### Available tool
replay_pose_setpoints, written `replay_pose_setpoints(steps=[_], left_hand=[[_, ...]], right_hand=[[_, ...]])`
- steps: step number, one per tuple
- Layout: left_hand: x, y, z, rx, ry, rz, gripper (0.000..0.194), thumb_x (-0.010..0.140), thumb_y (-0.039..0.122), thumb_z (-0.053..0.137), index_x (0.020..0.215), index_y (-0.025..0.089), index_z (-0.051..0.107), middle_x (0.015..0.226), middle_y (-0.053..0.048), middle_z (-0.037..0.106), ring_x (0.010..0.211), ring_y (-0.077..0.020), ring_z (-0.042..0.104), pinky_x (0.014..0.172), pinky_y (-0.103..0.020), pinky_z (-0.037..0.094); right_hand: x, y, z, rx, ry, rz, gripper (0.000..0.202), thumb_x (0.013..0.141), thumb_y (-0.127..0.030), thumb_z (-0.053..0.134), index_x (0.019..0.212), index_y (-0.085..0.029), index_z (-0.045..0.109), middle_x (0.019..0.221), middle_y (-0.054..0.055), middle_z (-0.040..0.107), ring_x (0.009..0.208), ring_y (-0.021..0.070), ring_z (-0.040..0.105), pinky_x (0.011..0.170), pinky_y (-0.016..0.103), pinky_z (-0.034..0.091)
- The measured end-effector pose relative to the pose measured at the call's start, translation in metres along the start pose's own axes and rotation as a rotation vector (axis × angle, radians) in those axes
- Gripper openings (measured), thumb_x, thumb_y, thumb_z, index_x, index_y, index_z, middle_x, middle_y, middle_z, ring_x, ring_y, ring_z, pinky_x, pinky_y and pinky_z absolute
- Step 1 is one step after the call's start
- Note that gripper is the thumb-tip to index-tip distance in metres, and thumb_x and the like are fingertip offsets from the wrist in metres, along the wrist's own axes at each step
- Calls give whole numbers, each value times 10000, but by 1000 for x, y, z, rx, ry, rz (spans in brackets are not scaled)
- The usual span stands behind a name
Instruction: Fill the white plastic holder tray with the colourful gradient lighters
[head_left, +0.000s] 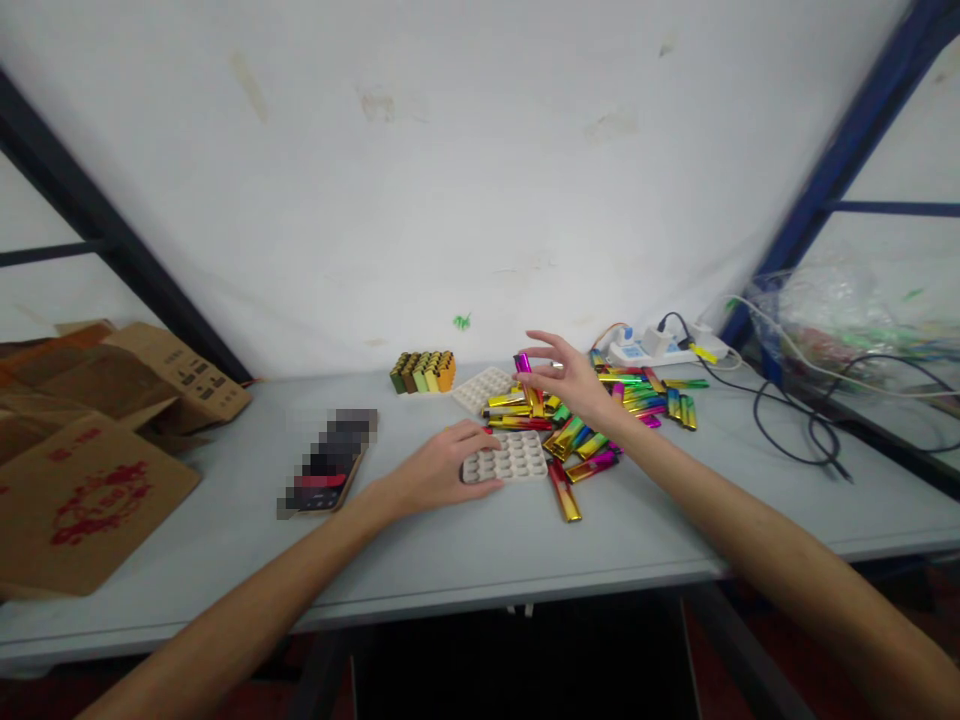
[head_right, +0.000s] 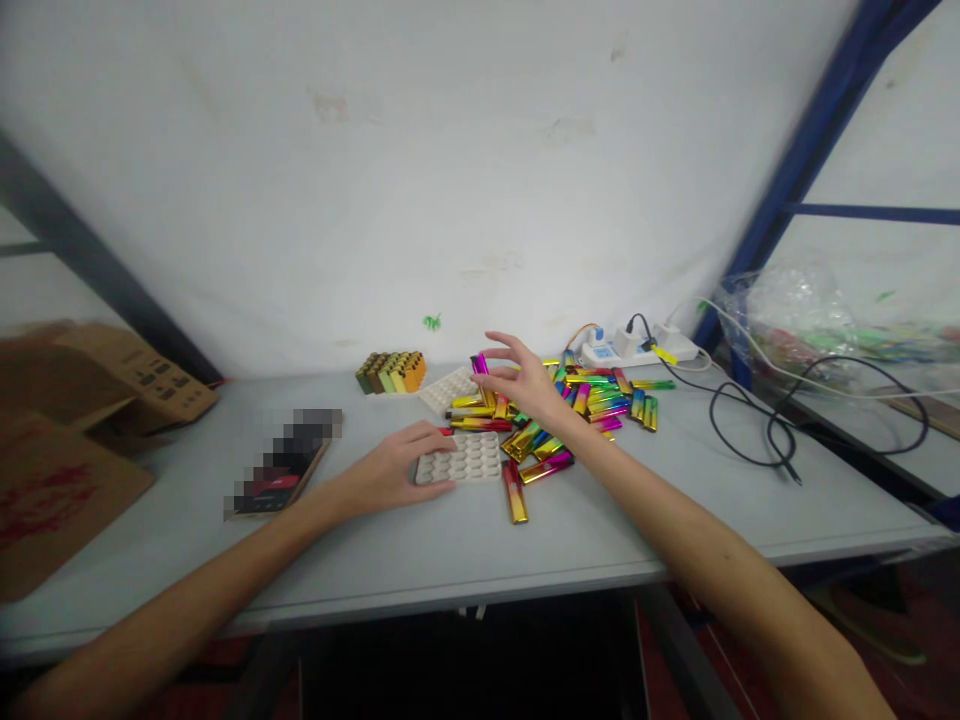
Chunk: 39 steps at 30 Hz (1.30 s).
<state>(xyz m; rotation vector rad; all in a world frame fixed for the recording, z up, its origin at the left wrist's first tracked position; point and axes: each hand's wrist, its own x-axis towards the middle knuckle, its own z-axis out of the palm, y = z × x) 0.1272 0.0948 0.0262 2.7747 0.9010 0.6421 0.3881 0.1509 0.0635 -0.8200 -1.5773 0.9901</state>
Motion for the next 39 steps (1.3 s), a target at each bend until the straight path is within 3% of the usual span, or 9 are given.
replay_pose_setpoints(steps=[2, 5, 8, 12, 15, 19, 25, 31, 39], left_hand=[[-1, 0, 0, -19, 14, -6, 380, 917, 453, 714, 1197, 197, 683, 1165, -120, 687, 1095, -254, 660, 988, -392, 546], [-3, 0, 0, -52, 41, -11, 367, 906, 440, 736, 1170, 189, 694, 1152, -118, 672, 1073, -246, 661, 968, -384, 553], [-4, -1, -1, -89, 72, 1, 342, 897, 418, 754, 1153, 199, 697, 1138, -100, 660, 1060, -229, 657, 954, -363, 552], [-4, -1, -2, -102, 68, 10, 329, 890, 399, 763, 1146, 204, 695, 1100, -87, 672, 1018, -220, 664, 916, -350, 553], [-4, -1, -1, -96, 64, 2, 330, 889, 403, 766, 1142, 204, 693, 1092, -87, 677, 1016, -223, 665, 913, -351, 551], [-3, -2, -1, -121, 71, 18, 316, 889, 391, 764, 1133, 205, 689, 1082, -81, 677, 1021, -219, 663, 907, -340, 554], [-3, -3, -1, -78, 49, -18, 330, 879, 414, 770, 1134, 221, 691, 1127, -87, 680, 1046, -230, 671, 952, -361, 554], [-3, -1, -1, -90, 57, -17, 308, 880, 416, 762, 1099, 209, 699, 1108, -88, 691, 1017, -227, 680, 921, -354, 565], [-3, -4, 1, -88, 70, -20, 303, 869, 415, 773, 1084, 215, 702, 1098, -82, 698, 1018, -229, 683, 925, -357, 562]], right_hand=[[-5, 7, 1, -20, -16, 32, 678, 726, -411, 870, 1320, -185, 633, 1186, 113, 712, 1000, 223, 712, 923, 413, 596], [-13, 7, 3, -30, -114, 42, 482, 801, -451, 810, 1166, -149, 720, 1089, 103, 746, 1012, 228, 704, 953, 408, 568], [-20, -2, 6, 59, -220, 26, 433, 880, -472, 743, 1193, -175, 704, 1013, 63, 749, 972, 196, 704, 930, 368, 565], [-25, -6, 12, 187, -367, 83, 439, 972, -541, 608, 1274, -222, 587, 791, -14, 666, 707, 147, 655, 677, 291, 580], [-27, 0, 18, 233, -414, 137, 429, 980, -589, 566, 1258, -264, 526, 689, -73, 514, 540, 115, 510, 491, 235, 493], [-28, 9, 25, 175, -285, 132, 421, 956, -664, 544, 1045, -253, 533, 648, -95, 315, 478, 90, 280, 421, 203, 308], [-30, 8, 23, -194, 19, -2, 624, 922, -777, 464, 629, -233, 371, 573, -46, 330, 536, 110, 317, 474, 255, 256], [-30, 4, 19, -368, 104, -59, 587, 891, -689, 495, 563, -239, 309, 558, -39, 290, 537, 104, 274, 501, 268, 205], [-31, 4, 19, -381, 83, -74, 451, 876, -526, 490, 576, -235, 321, 579, -33, 309, 562, 113, 300, 531, 263, 232]])
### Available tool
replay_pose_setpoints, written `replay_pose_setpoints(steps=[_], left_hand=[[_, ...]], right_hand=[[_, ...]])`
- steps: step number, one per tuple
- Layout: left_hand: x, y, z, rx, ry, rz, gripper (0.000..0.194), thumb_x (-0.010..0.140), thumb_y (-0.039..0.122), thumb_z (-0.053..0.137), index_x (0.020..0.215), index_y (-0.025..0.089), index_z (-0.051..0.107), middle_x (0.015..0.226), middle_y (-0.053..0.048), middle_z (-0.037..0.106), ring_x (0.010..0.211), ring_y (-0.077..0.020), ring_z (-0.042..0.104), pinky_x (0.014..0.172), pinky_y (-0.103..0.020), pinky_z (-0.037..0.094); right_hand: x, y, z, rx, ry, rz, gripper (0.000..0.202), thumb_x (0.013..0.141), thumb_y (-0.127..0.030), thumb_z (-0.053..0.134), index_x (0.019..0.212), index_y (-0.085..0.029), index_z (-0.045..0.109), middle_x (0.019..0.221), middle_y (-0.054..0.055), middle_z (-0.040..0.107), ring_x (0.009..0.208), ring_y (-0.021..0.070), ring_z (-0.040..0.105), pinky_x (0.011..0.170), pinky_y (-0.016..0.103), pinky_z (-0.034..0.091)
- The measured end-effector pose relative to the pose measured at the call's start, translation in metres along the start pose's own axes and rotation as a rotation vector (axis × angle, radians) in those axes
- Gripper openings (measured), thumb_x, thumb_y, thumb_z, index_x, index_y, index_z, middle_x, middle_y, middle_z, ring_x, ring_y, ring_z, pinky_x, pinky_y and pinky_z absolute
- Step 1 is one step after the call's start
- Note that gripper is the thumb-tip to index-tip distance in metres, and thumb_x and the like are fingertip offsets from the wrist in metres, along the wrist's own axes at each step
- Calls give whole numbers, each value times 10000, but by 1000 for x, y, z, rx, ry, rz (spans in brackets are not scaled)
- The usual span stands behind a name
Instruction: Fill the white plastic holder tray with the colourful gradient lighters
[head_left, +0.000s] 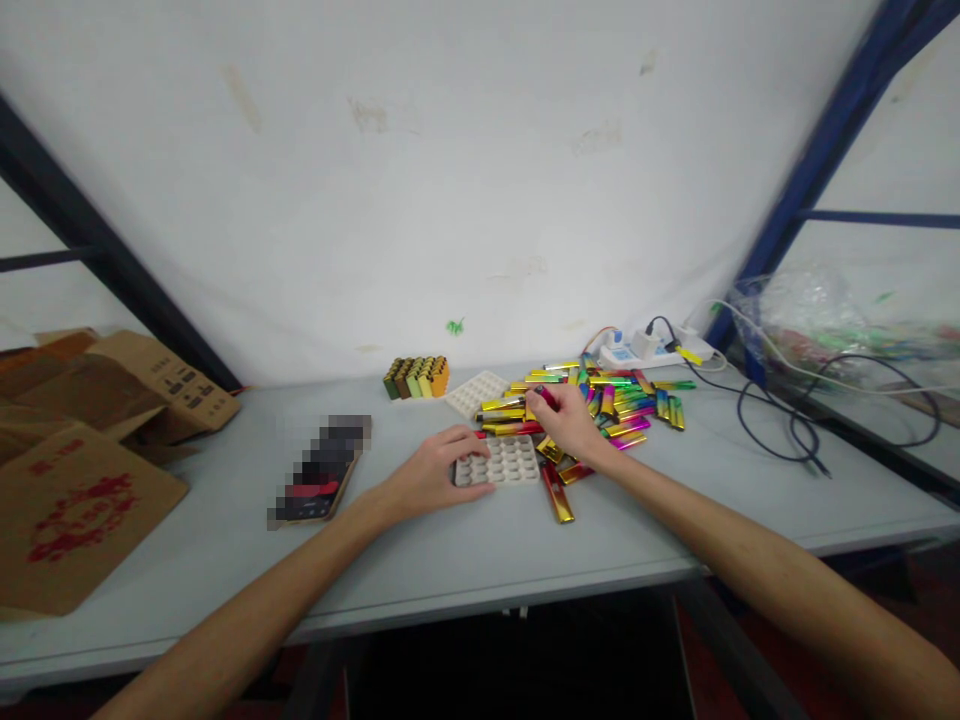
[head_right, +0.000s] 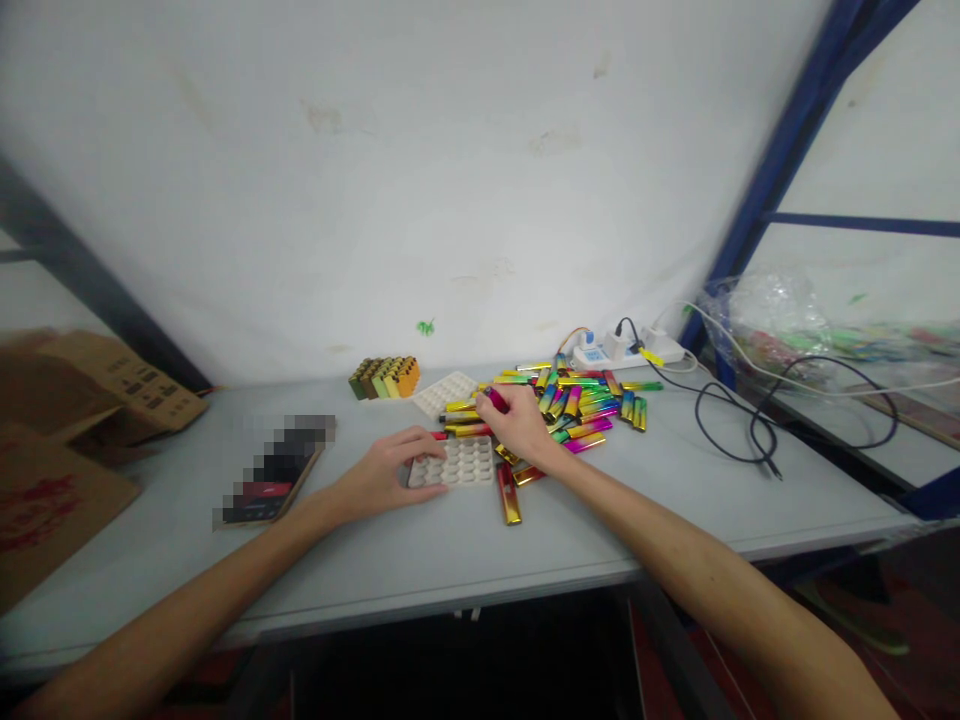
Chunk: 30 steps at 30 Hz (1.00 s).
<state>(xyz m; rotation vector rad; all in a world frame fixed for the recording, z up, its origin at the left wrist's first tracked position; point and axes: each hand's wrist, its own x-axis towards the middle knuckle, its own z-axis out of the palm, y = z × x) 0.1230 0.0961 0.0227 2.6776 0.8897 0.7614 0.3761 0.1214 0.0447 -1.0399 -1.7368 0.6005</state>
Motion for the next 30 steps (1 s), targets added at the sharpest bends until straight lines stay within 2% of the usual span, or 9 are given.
replay_pose_setpoints(steps=[4, 11, 14, 17, 20, 24, 26, 30], left_hand=[[0, 0, 0, -2, -3, 3, 308, 870, 416, 776, 1090, 215, 699, 1096, -81, 701, 1016, -227, 682, 919, -349, 558], [0, -1, -1, -46, 12, 10, 332, 863, 444, 792, 1090, 217, 706, 1101, -77, 705, 1038, -223, 671, 924, -343, 552], [2, 0, -2, -78, 51, -34, 334, 844, 450, 810, 1054, 204, 726, 1043, -66, 716, 894, -194, 668, 832, -323, 560], [6, 2, -5, -145, 117, -150, 290, 879, 442, 771, 1007, 183, 752, 943, -48, 730, 699, -143, 614, 701, -288, 538], [10, 2, -7, -303, 253, -280, 298, 889, 444, 752, 1016, 175, 767, 961, -60, 749, 782, -165, 663, 724, -286, 551], [15, 0, -7, -552, 423, -396, 422, 824, 453, 804, 1128, 164, 757, 966, -71, 751, 888, -201, 693, 764, -298, 580], [16, -1, -6, -615, 438, -391, 432, 798, 438, 826, 1124, 163, 761, 1000, -81, 753, 920, -211, 691, 757, -293, 582], [16, -2, -3, -682, 423, -360, 324, 785, 408, 837, 980, 156, 777, 1036, -97, 763, 966, -229, 699, 785, -307, 591]], right_hand=[[0, 1, 1, -21, -1, -2, 479, 906, -556, 479, 589, -235, 317, 586, -35, 311, 571, 119, 303, 544, 272, 237], [-3, 0, 4, -34, 12, -48, 461, 972, -594, 521, 717, -228, 404, 654, -46, 423, 624, 133, 400, 593, 274, 307], [-6, -4, 3, 10, -63, -60, 364, 1007, -547, 508, 839, -226, 476, 708, -46, 485, 663, 142, 464, 633, 272, 362], [-9, -10, 2, 42, -174, -121, 284, 1042, -481, 481, 1012, -208, 552, 830, -12, 593, 752, 159, 549, 718, 287, 417], [-10, -15, 3, 42, -246, -189, 279, 1063, -443, 464, 1077, -195, 592, 949, 34, 654, 855, 178, 597, 794, 305, 443], [-12, -18, 12, 42, -311, -226, 321, 1082, -434, 428, 975, -188, 605, 848, 25, 640, 775, 166, 585, 733, 289, 443], [-14, -18, 18, 42, -336, -247, 323, 1081, -429, 437, 971, -185, 618, 811, 17, 638, 737, 159, 578, 708, 280, 442], [-18, -16, 26, 73, -387, -205, 305, 1077, -426, 467, 1076, -182, 651, 806, 12, 676, 694, 152, 593, 662, 263, 455]])
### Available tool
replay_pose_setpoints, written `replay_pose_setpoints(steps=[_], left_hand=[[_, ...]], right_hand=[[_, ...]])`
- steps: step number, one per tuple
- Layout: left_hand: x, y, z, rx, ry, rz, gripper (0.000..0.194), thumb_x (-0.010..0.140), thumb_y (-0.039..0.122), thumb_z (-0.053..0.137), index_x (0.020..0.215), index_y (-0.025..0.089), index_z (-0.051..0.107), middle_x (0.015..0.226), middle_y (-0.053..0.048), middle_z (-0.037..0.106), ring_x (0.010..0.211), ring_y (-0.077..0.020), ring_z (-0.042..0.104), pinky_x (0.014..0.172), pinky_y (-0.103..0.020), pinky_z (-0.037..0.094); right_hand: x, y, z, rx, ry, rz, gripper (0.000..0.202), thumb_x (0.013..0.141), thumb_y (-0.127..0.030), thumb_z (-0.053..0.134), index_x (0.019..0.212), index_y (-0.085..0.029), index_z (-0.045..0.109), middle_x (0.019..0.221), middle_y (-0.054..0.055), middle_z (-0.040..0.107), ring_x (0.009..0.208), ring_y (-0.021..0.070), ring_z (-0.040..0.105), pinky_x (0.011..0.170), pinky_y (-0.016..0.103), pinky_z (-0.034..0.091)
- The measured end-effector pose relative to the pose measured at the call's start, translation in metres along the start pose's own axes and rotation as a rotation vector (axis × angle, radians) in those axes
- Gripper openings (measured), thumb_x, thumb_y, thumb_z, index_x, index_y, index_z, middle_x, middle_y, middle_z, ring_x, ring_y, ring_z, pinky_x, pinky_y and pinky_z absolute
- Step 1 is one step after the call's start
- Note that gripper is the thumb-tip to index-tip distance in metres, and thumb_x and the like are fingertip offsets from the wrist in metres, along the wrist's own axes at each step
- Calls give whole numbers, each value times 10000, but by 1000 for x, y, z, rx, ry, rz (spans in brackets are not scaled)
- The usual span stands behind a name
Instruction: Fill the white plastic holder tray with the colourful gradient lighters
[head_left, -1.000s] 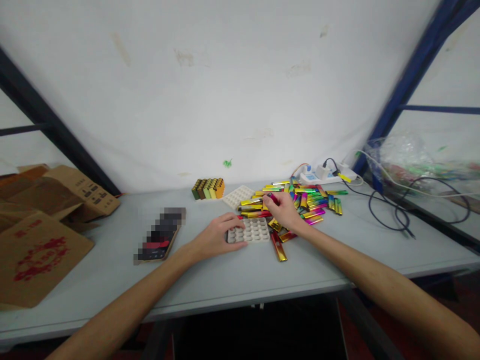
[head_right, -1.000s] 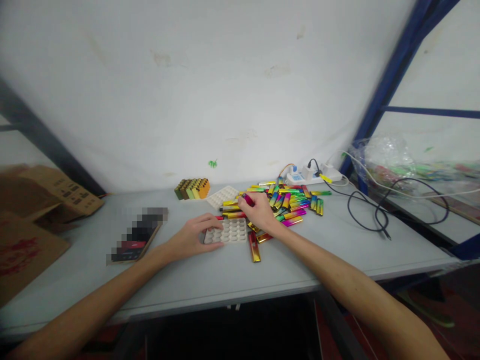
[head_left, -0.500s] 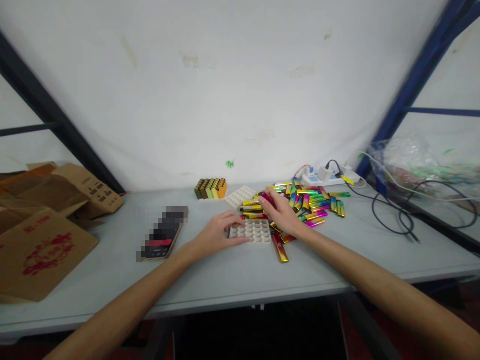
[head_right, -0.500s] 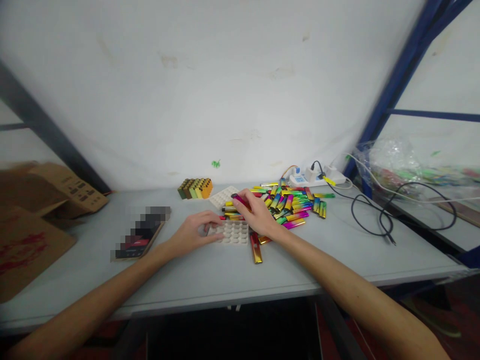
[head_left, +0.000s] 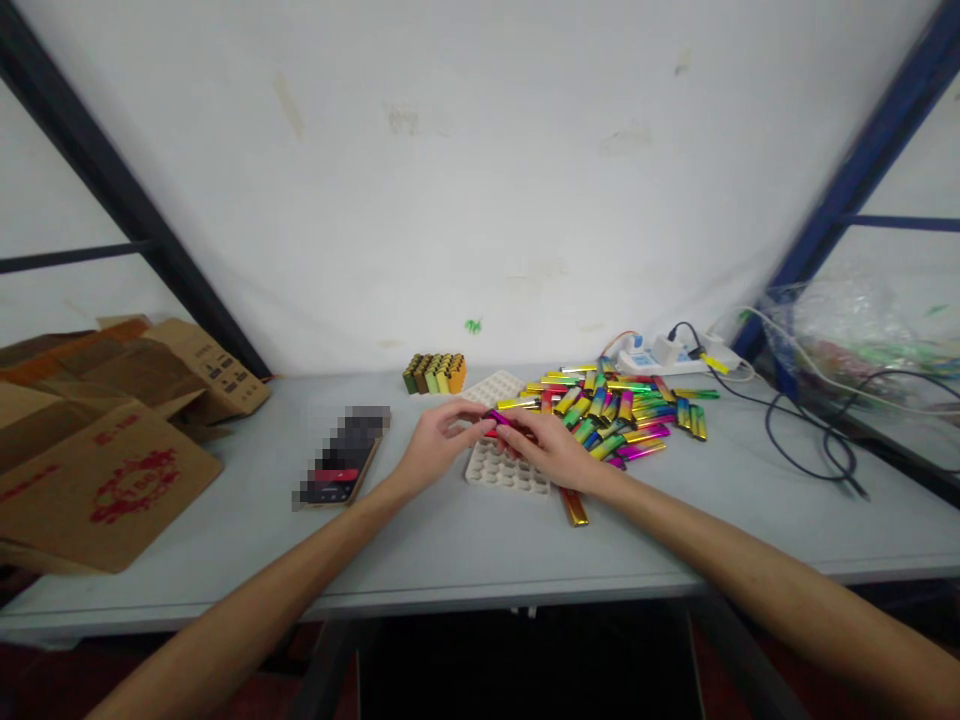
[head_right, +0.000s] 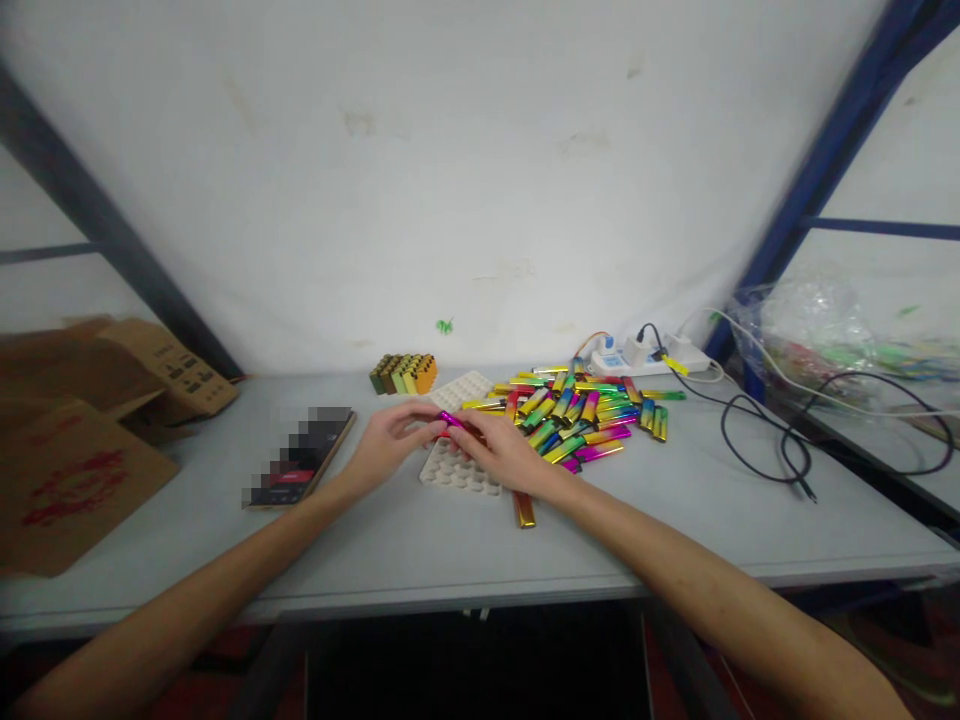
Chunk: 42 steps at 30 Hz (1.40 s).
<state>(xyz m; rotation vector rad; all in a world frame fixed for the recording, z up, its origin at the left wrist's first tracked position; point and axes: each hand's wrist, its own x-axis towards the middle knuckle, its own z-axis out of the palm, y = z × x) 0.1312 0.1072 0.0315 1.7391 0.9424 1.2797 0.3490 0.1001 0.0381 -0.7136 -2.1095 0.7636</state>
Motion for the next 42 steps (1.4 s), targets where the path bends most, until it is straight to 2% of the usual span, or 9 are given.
replay_pose_setpoints(steps=[4, 8, 10, 15, 21, 27, 34, 39, 42], left_hand=[[0, 3, 1, -30, 25, 8, 303, 774, 395, 849, 940, 153, 773, 1014, -89, 781, 1006, -231, 709, 926, -347, 577], [3, 8, -4, -14, 86, -33, 362, 812, 461, 817, 993, 157, 743, 1035, -95, 794, 983, -230, 742, 918, -354, 593], [4, 8, -8, -7, 107, -45, 401, 808, 504, 812, 987, 159, 713, 1005, -94, 799, 932, -232, 761, 870, -358, 615], [4, -1, -13, 50, 65, -51, 424, 827, 522, 788, 1025, 162, 682, 1000, -92, 797, 919, -244, 775, 792, -357, 654], [3, -9, -12, 124, 8, 11, 376, 890, 495, 724, 1064, 169, 656, 1006, -90, 782, 930, -235, 775, 823, -371, 663], [1, -1, -18, 245, -116, 88, 348, 930, 479, 681, 1104, 177, 666, 1061, -92, 770, 965, -234, 767, 893, -398, 654], [2, 0, -20, 320, -195, 127, 355, 934, 493, 673, 1117, 189, 657, 1075, -86, 771, 997, -239, 761, 953, -407, 633], [4, -4, -25, 326, -202, 83, 388, 905, 512, 702, 1118, 193, 641, 1044, -84, 774, 967, -244, 769, 944, -418, 633], [3, -2, -25, 332, -201, 79, 377, 890, 499, 723, 1112, 204, 644, 1061, -82, 772, 957, -245, 773, 935, -415, 634]], right_hand=[[2, -2, 0, -6, -25, 8, 306, 1077, -396, 474, 1062, -171, 682, 866, 34, 723, 761, 168, 655, 717, 273, 488], [4, -3, -5, -161, 28, -12, 249, 1033, -363, 580, 1156, -179, 694, 1097, 82, 748, 984, 209, 689, 879, 318, 498], [4, 0, -8, -259, 70, -11, 222, 1009, -345, 625, 1127, -171, 697, 1077, 91, 740, 992, 212, 680, 892, 327, 494], [1, 6, -15, -438, 29, -48, 133, 1011, -266, 622, 1033, -153, 691, 1003, 86, 709, 967, 208, 650, 878, 325, 484], [-2, 5, -15, -638, -108, 36, 394, 940, -523, 693, 1046, -143, 714, 1034, 124, 669, 975, 255, 624, 851, 359, 475], [-4, 5, -17, -692, -166, 61, 418, 928, -556, 693, 1050, -157, 706, 1067, 123, 666, 991, 260, 614, 839, 351, 455], [-3, 9, -18, -677, -171, 49, 366, 947, -510, 692, 1060, -162, 703, 1070, 117, 682, 999, 253, 617, 853, 347, 440], [1, 15, -32, -721, -114, 59, 194, 990, -348, 668, 1007, -162, 717, 996, 101, 696, 969, 240, 627, 837, 341, 431], [0, 18, -41, -709, -157, 42, 153, 958, -313, 714, 971, -162, 735, 980, 97, 706, 935, 232, 638, 805, 328, 433]])
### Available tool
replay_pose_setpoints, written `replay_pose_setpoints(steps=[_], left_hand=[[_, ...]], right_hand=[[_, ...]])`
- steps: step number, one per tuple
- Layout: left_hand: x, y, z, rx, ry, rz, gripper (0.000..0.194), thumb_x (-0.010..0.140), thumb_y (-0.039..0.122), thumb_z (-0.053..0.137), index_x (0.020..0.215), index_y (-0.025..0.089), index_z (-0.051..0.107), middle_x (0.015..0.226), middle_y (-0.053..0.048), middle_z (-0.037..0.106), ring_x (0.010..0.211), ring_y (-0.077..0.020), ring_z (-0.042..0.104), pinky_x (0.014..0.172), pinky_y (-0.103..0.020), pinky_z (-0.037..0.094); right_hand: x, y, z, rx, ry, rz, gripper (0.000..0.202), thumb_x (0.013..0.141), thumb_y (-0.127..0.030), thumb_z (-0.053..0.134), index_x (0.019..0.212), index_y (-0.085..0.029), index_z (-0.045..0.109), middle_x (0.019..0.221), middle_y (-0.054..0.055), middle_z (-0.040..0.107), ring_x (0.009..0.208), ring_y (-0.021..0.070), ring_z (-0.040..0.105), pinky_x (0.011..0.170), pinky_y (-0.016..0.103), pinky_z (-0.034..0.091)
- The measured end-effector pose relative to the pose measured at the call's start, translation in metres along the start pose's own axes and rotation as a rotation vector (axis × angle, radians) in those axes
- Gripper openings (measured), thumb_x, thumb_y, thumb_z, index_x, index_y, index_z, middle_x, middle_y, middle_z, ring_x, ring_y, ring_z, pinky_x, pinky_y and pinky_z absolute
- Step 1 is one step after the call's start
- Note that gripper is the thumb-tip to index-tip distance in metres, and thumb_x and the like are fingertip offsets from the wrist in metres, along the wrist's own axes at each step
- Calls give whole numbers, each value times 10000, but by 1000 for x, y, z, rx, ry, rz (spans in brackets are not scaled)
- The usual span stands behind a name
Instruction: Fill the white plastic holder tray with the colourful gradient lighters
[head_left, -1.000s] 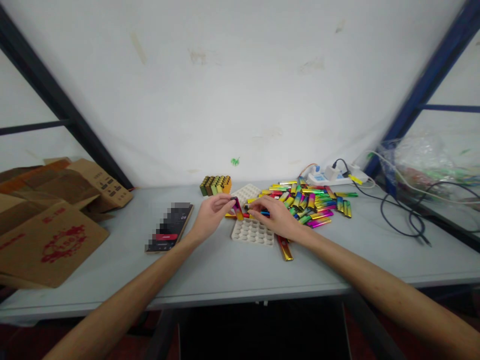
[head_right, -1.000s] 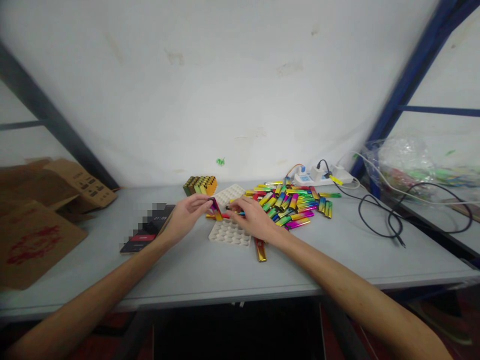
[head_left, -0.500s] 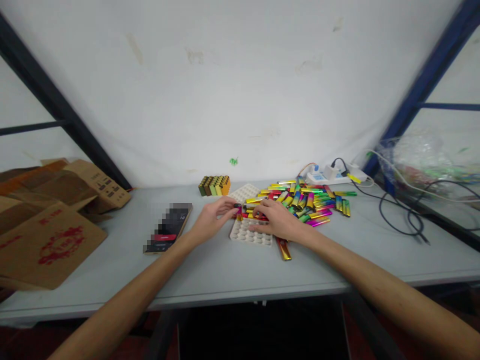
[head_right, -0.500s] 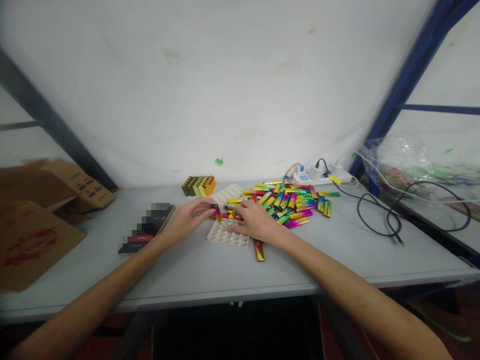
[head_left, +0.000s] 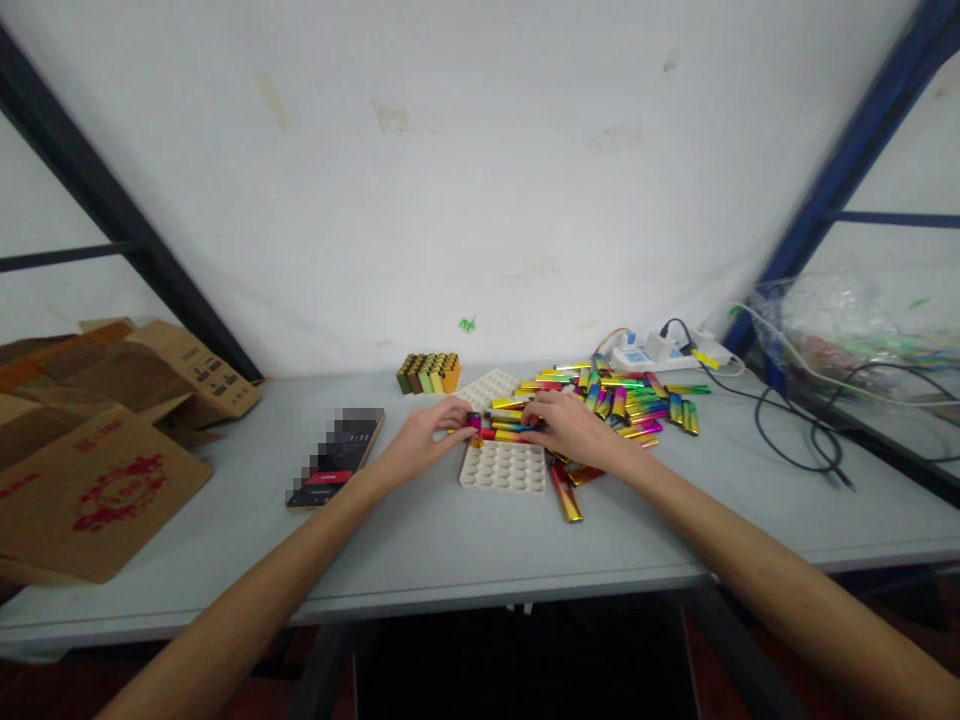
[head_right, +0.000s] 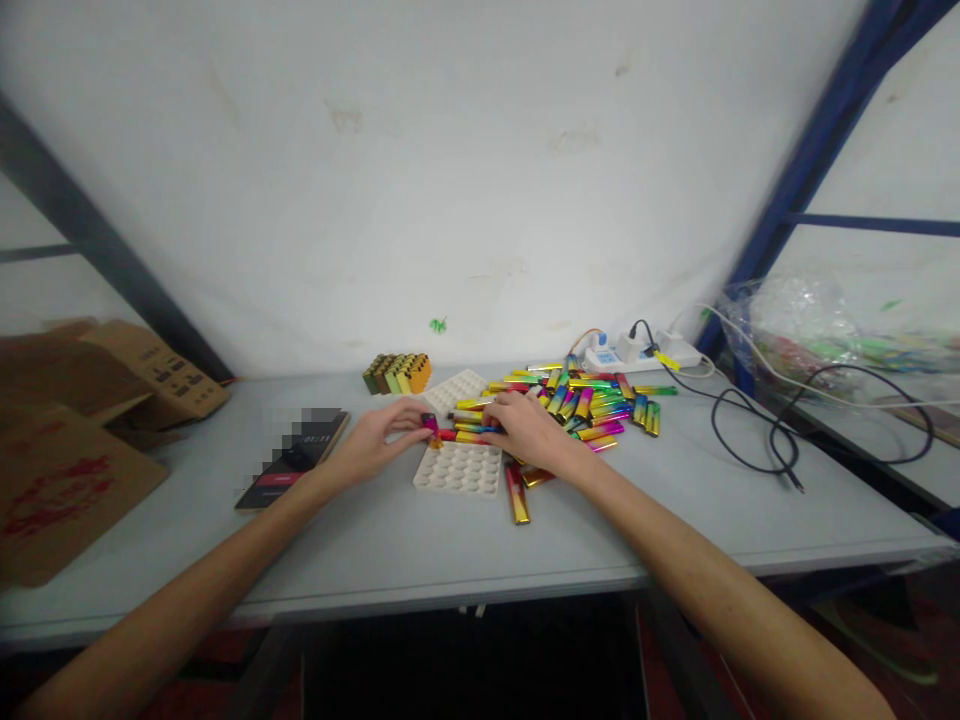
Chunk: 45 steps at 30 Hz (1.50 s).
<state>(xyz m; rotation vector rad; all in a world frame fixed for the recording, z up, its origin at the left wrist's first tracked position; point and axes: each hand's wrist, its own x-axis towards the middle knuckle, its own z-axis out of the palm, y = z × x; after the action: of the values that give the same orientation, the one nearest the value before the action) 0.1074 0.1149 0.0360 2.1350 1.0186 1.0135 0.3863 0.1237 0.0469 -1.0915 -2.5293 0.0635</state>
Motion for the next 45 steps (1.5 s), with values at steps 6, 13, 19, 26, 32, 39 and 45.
replay_pose_setpoints(steps=[6, 13, 19, 26, 32, 39, 45], left_hand=[[-1, 2, 3, -39, 15, -16, 366, 865, 476, 754, 1089, 206, 648, 1028, -71, 779, 915, -235, 779, 885, -390, 649], [-1, 6, 2, -63, 13, -26, 388, 844, 450, 775, 1112, 193, 663, 1051, -74, 768, 890, -215, 768, 888, -379, 644], [4, 13, -7, -34, -21, -34, 448, 910, 487, 702, 1242, 190, 661, 1106, -85, 766, 999, -231, 750, 967, -398, 603], [30, 48, -22, 170, 187, 81, 355, 953, 502, 635, 1065, 189, 760, 1104, -95, 781, 1040, -250, 719, 915, -343, 585], [30, 75, -4, 314, 173, 242, 282, 956, 412, 649, 1080, 190, 770, 1004, -69, 790, 749, -167, 676, 786, -302, 562], [15, 69, 23, 175, 124, 133, 261, 933, 392, 691, 1111, 219, 771, 964, -30, 813, 679, -164, 691, 674, -276, 563], [9, 63, 27, -122, 103, 8, 328, 915, 434, 703, 1127, 183, 708, 1043, -79, 799, 862, -232, 768, 774, -350, 631]], right_hand=[[0, -1, -1, 6, -53, -14, 161, 949, -327, 723, 952, -176, 781, 943, 91, 728, 874, 222, 649, 752, 313, 426], [0, -9, 5, -88, -54, 2, 209, 953, -364, 715, 924, -157, 727, 992, 119, 703, 893, 239, 642, 775, 335, 442], [0, -3, 1, 165, 72, 130, 124, 1005, -288, 621, 1033, -168, 637, 888, 68, 733, 764, 207, 661, 690, 300, 456], [3, -7, -9, 510, 347, 99, 237, 995, -409, 623, 1082, -197, 681, 982, 56, 764, 833, 189, 692, 750, 304, 520], [7, -12, -2, 934, 364, 106, 360, 912, -526, 705, 1074, -207, 662, 1047, 64, 736, 957, 199, 698, 839, 326, 570], [4, -15, 1, 1070, 324, 109, 375, 867, -530, 762, 1031, -213, 647, 799, -6, 669, 716, 148, 646, 694, 287, 547], [3, -19, -3, 1037, 241, 31, 409, 946, -591, 637, 1021, -195, 708, 814, 29, 686, 721, 162, 629, 672, 297, 531]])
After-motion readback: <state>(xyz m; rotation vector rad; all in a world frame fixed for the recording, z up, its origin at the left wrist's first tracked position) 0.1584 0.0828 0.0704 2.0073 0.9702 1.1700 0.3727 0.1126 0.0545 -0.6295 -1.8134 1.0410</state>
